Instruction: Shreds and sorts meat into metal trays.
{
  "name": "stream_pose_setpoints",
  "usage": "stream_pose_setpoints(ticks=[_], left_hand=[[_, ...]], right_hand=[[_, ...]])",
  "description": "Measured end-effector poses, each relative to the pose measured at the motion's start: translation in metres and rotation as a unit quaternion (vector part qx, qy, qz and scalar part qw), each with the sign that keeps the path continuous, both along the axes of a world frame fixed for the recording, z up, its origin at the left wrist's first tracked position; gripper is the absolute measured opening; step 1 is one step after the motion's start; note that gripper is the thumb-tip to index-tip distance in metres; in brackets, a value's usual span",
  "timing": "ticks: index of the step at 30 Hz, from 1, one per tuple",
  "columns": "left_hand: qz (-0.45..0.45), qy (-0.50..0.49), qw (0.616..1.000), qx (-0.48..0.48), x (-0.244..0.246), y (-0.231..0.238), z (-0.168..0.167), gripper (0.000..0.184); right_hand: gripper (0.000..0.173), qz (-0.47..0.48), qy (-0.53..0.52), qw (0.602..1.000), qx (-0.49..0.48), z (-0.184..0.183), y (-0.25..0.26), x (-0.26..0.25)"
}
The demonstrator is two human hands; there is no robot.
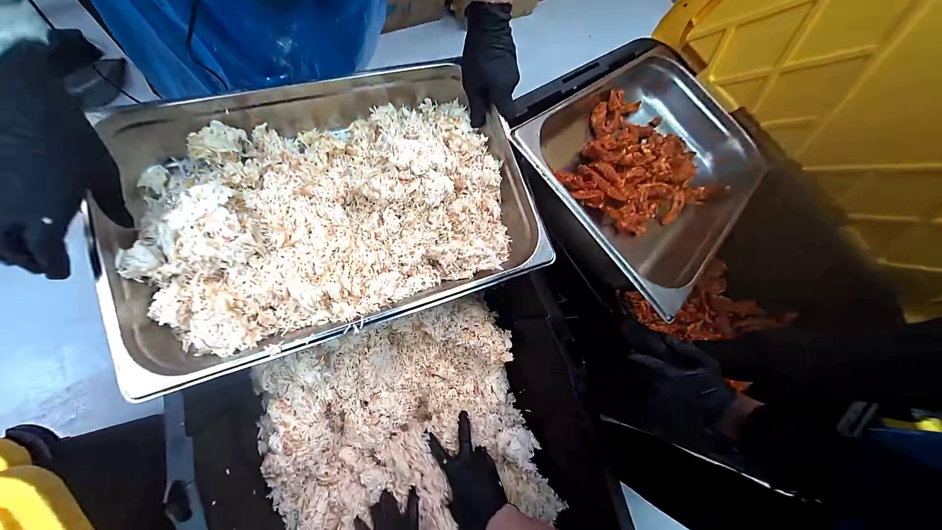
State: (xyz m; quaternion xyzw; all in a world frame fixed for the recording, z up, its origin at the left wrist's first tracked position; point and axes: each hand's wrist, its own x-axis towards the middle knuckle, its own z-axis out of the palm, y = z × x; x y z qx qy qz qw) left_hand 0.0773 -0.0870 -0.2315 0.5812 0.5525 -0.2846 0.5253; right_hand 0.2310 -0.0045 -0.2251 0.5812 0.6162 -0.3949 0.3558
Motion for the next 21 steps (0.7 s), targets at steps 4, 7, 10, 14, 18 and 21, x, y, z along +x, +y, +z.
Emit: stream_pose_setpoints(ticks=[4,7,10,14,18,21], left_hand=[[0.085,0.081,0.993,-0.031,0.024,0.048,-0.020,0.070],[0.187,0.079,0.979,0.003,0.020,0.074,-0.010,0.065],[0.348,0.006,0.932,0.103,-0.007,0.093,0.016,0.064],[0.221,-0.110,0.969,0.024,-0.037,0.121,0.025,0.104],[0.026,-0.055,0.998,-0.014,0.014,0.130,-0.013,0.124],[-0.009,0.013,1.000,-0.012,0.044,0.145,-0.041,0.111]], right_hand=[[0.092,-0.065,-0.020,0.998,0.000,-0.008,0.042,-0.010],[0.066,-0.164,-0.010,0.986,0.029,0.000,0.065,-0.011],[0.050,-0.214,0.066,0.972,0.064,0.025,0.074,0.016],[0.086,-0.240,0.069,0.968,0.032,0.051,0.089,0.066],[0.097,-0.339,0.075,0.936,-0.051,-0.017,0.089,0.072],[0.096,-0.369,0.042,0.927,-0.060,-0.044,0.097,0.068]])
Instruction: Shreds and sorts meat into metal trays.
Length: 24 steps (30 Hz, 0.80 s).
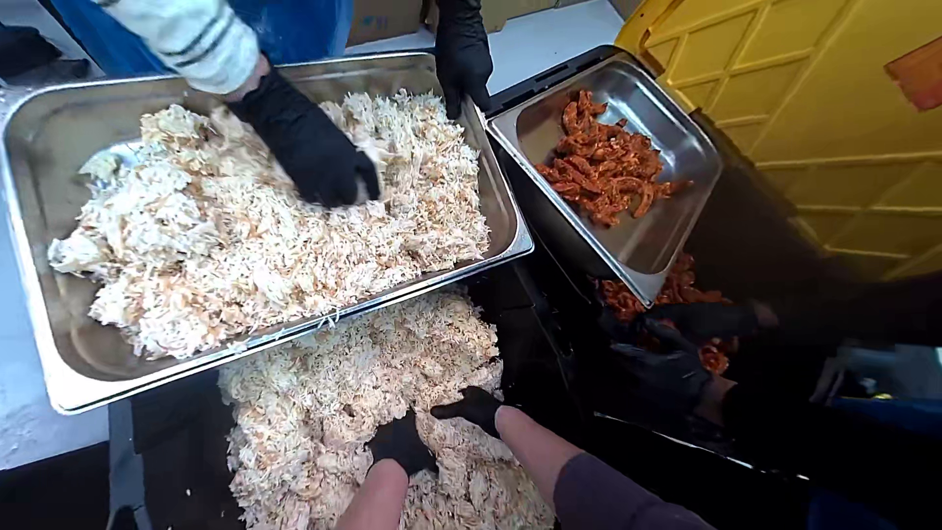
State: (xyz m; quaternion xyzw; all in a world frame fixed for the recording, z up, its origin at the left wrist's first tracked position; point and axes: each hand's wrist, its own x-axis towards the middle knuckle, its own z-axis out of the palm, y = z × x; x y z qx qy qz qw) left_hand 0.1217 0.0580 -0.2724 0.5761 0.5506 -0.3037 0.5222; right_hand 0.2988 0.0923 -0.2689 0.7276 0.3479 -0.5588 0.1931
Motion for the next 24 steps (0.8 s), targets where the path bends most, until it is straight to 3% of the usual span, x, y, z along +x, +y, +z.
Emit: stream_pose_setpoints(ticks=[5,9,11,14,18,21,24], left_hand=[[-0.017,-0.038,0.998,0.042,-0.027,-0.041,0.031,0.097],[-0.039,-0.042,0.998,0.019,-0.062,-0.089,0.086,0.081],[-0.063,-0.046,0.997,0.017,-0.071,-0.101,0.087,0.072],[-0.128,-0.060,0.990,-0.003,-0.064,-0.102,0.080,0.062],[-0.086,0.011,0.996,-0.001,-0.052,-0.108,0.057,0.048],[-0.037,0.061,0.997,0.023,-0.046,-0.099,0.031,0.047],[0.055,0.114,0.992,0.021,-0.047,-0.059,0.007,0.053]], right_hand=[[0.088,0.059,0.044,0.997,0.020,0.053,-0.040,-0.025],[0.091,0.241,0.127,0.962,-0.007,0.112,-0.096,-0.053],[0.096,0.298,0.149,0.943,-0.015,0.119,-0.123,-0.058],[0.104,0.368,0.139,0.919,-0.015,0.100,-0.148,-0.057],[0.103,0.413,0.098,0.905,0.003,0.056,-0.142,-0.068],[0.098,0.380,0.052,0.923,0.019,0.033,-0.124,-0.076],[0.092,0.307,-0.030,0.950,0.047,0.011,-0.095,-0.092]])
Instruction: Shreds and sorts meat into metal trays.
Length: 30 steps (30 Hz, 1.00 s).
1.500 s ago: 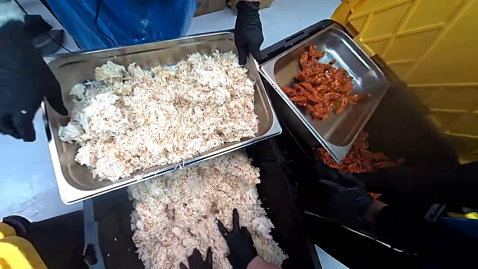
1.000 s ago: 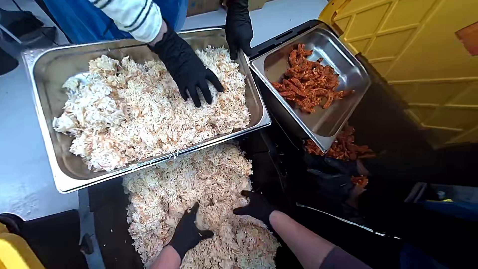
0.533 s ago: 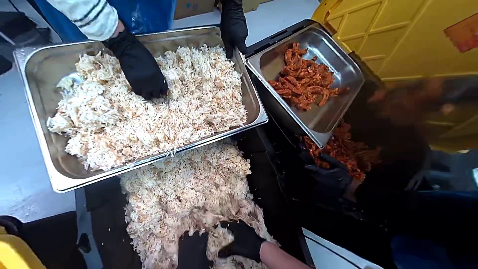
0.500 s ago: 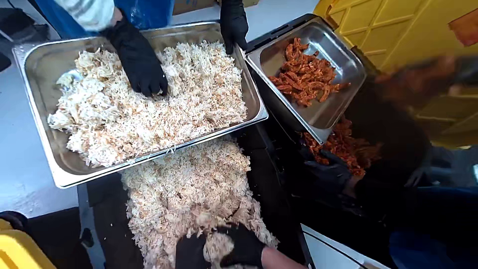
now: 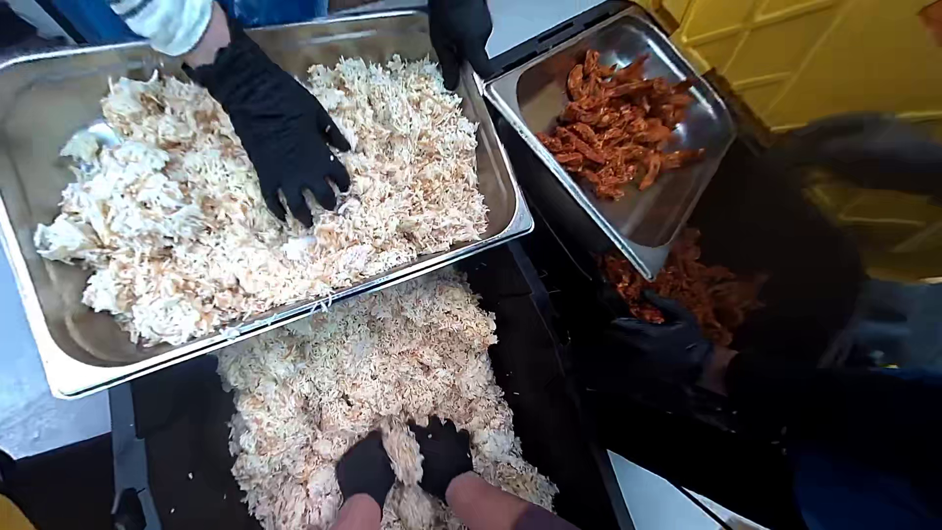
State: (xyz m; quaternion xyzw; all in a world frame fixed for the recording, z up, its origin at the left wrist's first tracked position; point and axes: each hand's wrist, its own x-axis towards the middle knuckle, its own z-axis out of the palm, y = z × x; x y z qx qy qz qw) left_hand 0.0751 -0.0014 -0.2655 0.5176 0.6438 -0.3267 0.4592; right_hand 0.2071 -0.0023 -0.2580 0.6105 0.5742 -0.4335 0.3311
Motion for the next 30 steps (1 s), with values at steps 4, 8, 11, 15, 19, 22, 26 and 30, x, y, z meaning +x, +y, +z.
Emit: stream_pose_setpoints(ticks=[4,8,11,15,19,22,26,30], left_hand=[[0.212,0.016,0.976,0.053,0.001,0.020,-0.003,0.049],[0.444,-0.142,0.871,0.156,-0.024,-0.013,0.022,0.055],[0.560,-0.334,0.755,0.066,-0.045,-0.035,0.069,0.067],[0.656,-0.341,0.672,-0.032,-0.010,-0.032,0.112,0.052],[0.694,-0.279,0.662,0.039,0.002,-0.022,0.112,0.036],[0.671,-0.284,0.671,0.136,0.005,-0.014,0.115,0.061],[0.667,-0.288,0.656,0.203,0.015,-0.001,0.126,0.059],[0.609,-0.318,0.666,0.291,0.025,-0.002,0.132,0.038]], right_hand=[[0.080,-0.177,-0.054,0.982,0.026,0.005,0.037,-0.009],[0.061,-0.346,0.027,0.937,0.043,0.043,0.029,0.015],[0.041,-0.550,0.173,0.816,0.049,0.077,-0.001,0.040],[0.023,-0.677,0.311,0.665,-0.050,0.115,-0.023,0.044],[0.035,-0.517,0.270,0.812,-0.027,0.130,-0.007,0.032],[0.060,-0.449,0.244,0.860,0.015,0.133,0.001,0.016],[0.065,-0.546,0.279,0.785,0.089,0.142,0.005,-0.005],[0.062,-0.450,0.268,0.847,0.095,0.149,0.025,-0.011]])
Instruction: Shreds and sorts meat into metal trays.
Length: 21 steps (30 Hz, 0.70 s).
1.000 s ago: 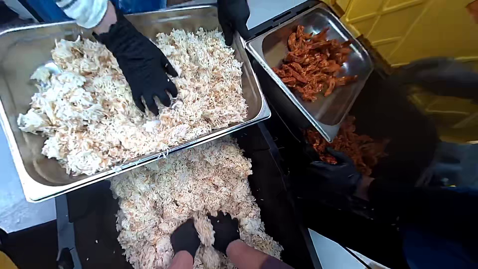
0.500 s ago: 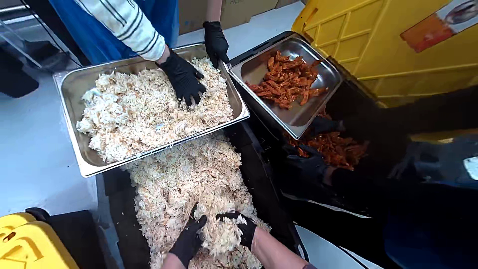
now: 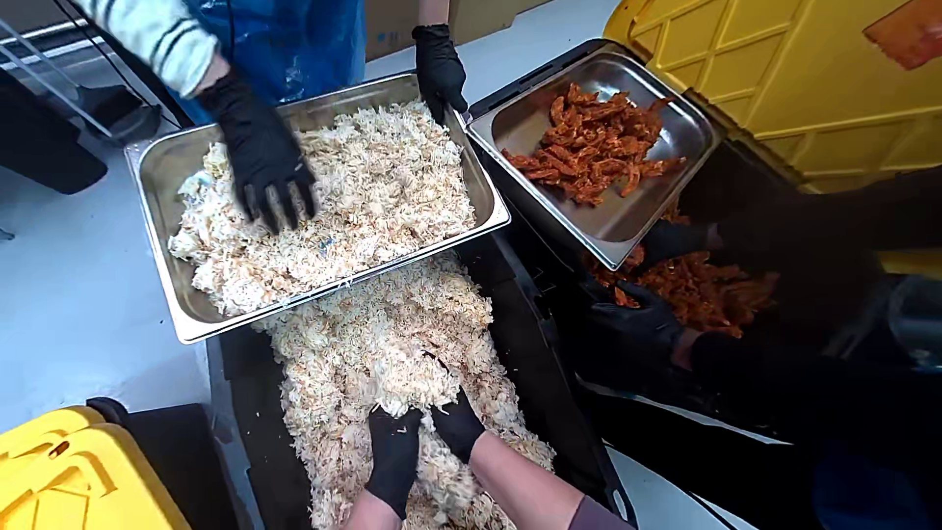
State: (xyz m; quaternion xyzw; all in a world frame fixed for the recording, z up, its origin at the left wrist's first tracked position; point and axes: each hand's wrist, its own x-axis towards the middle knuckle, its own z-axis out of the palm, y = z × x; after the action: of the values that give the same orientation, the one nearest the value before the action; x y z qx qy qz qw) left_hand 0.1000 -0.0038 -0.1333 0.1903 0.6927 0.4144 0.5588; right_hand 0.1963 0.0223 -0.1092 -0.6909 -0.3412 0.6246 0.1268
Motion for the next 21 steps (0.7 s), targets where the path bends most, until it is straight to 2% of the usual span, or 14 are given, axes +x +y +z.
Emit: stream_pose_setpoints(ticks=[2,4,6,7,8,9,12,14,15,16,18,20,21], left_hand=[[-0.006,0.022,1.000,0.016,-0.002,0.005,-0.002,0.040],[-0.001,0.051,0.999,0.000,-0.008,0.017,-0.007,0.032],[0.011,0.083,0.996,-0.013,-0.023,0.028,-0.015,0.030],[0.023,0.092,0.995,-0.022,-0.032,0.033,-0.018,0.034],[0.029,0.094,0.994,-0.038,-0.043,0.036,-0.020,0.040],[0.028,0.086,0.994,-0.062,-0.054,0.038,-0.022,0.048],[-0.023,0.032,0.992,-0.123,-0.092,0.028,-0.032,0.072],[-0.062,0.001,0.985,-0.159,-0.101,0.014,-0.046,0.087],[-0.075,-0.022,0.980,-0.181,-0.099,0.006,-0.052,0.090],[-0.082,-0.045,0.975,-0.203,-0.090,-0.002,-0.058,0.086],[-0.076,-0.107,0.965,-0.227,-0.070,-0.012,-0.071,0.071],[0.024,-0.161,0.958,-0.235,-0.064,-0.009,-0.084,0.061],[0.064,-0.182,0.952,-0.238,-0.067,-0.007,-0.085,0.054]], right_hand=[[0.056,-0.056,0.043,0.996,0.063,-0.015,0.007,-0.006],[0.054,-0.134,0.106,0.981,0.086,-0.028,0.017,-0.007],[0.030,-0.183,0.114,0.972,0.090,-0.032,0.025,0.001],[0.021,-0.181,0.101,0.975,0.086,-0.033,0.026,0.011],[0.020,-0.153,0.080,0.982,0.073,-0.035,0.026,0.025],[0.029,-0.105,0.056,0.991,0.054,-0.039,0.024,0.041],[0.085,0.019,0.019,0.999,-0.043,-0.063,0.006,0.072],[0.101,0.043,-0.003,0.995,-0.085,-0.081,-0.006,0.059],[0.103,0.054,-0.008,0.994,-0.092,-0.093,-0.010,0.041],[0.103,0.056,-0.003,0.995,-0.086,-0.107,-0.012,0.018],[0.089,0.002,0.043,0.997,-0.068,-0.128,-0.010,-0.031],[0.073,-0.029,0.091,0.993,-0.075,-0.136,-0.004,-0.061],[0.072,-0.008,0.105,0.991,-0.082,-0.131,-0.004,-0.065]])
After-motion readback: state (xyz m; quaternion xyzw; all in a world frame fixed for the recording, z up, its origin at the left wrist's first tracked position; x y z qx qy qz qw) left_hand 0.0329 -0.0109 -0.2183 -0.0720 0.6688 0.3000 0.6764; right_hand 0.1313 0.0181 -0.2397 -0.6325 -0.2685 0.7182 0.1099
